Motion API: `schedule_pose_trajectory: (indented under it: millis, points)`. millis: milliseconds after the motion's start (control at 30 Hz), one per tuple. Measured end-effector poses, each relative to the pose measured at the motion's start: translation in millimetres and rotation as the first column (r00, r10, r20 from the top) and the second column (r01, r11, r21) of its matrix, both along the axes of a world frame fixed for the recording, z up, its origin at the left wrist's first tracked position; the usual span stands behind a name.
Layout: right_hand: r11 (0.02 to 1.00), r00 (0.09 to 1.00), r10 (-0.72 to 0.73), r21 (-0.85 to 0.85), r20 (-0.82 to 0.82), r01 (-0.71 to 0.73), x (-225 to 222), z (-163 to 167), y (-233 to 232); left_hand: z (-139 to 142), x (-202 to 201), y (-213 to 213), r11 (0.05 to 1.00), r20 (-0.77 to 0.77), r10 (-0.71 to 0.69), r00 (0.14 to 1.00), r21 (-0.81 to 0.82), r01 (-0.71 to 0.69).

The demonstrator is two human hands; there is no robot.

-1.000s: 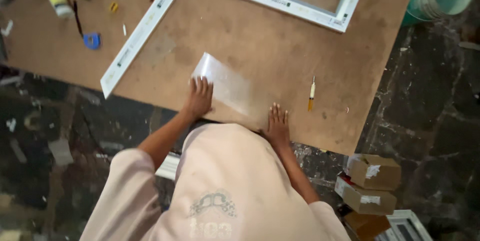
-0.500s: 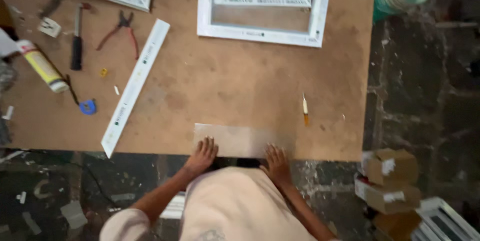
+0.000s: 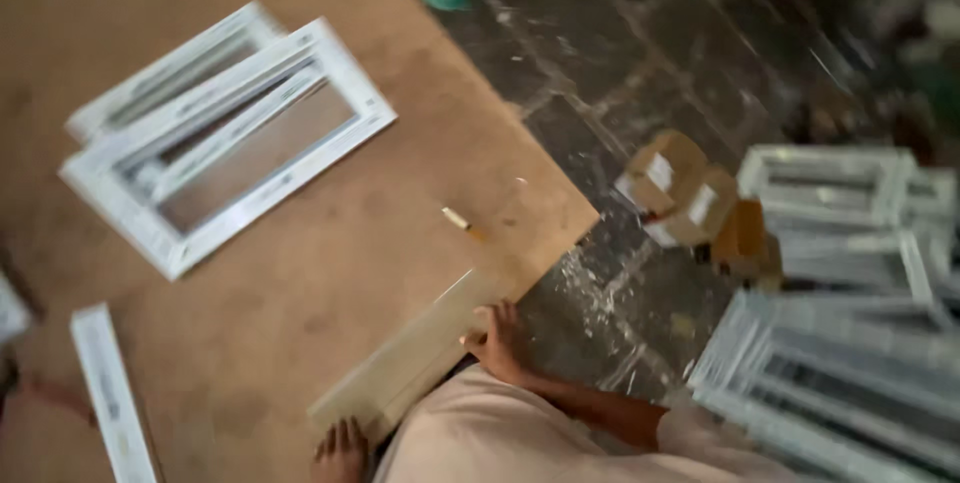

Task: The person lays a clear plastic sheet on a workbench, measures it with a tape measure, marks it with a pencil, and scores it with a utility knife. They then place the cut sheet into a window frame, press it into the frame's groove, and begin measuring another piece.

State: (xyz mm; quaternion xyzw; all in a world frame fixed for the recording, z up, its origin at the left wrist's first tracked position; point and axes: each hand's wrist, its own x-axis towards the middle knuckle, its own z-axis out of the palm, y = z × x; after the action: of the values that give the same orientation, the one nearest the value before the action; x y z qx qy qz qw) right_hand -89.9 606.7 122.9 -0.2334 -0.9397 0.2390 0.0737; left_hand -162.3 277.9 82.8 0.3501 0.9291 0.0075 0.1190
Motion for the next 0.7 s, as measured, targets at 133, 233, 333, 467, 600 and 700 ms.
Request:
schedule_pose_trajectory:
  millis: [133,233,333,467,600,700]
  points:
    - [0.309,0.906,-0.034,-0.857,0.423,0.411,-10.3,-10.2,-13.1,-12.8,-17.7,-1.5,0.968,-0.194,-0.094,0.976,0.211,0.135]
    - [-0.022,0.986,0.126,-0.994,0.105,0.109,-30.1,-20.3,-38.2,-25.3,-21.0,-0.1,0.835,-0.498,0.056,0.865,0.498,0.233]
    - [-0.486,0.682,-0.070,-0.622,0.728,0.614,-75.0,-32.8,-79.5,-25.3,-25.8,5.4,0.790,-0.629,0.120,0.768,0.529,0.310]
    - [-0.481,0.656,-0.143,-0.631,0.741,0.609,-90.6,-40.2,-95.4,-17.8,-27.1,8.6,0.804,-0.610,0.165,0.775,0.538,0.252]
    - [-0.493,0.773,-0.078,-0.698,0.630,0.519,-119.3,-51.2,-115.0,12.6,-21.2,-2.6,0.856,-0.583,0.243,0.775,0.505,0.110]
    - [-0.499,0.830,-0.136,-0.761,0.541,0.415,-155.5,-54.9,-132.4,55.2,-21.9,-20.2,0.950,-0.455,0.099,0.885,0.308,0.052]
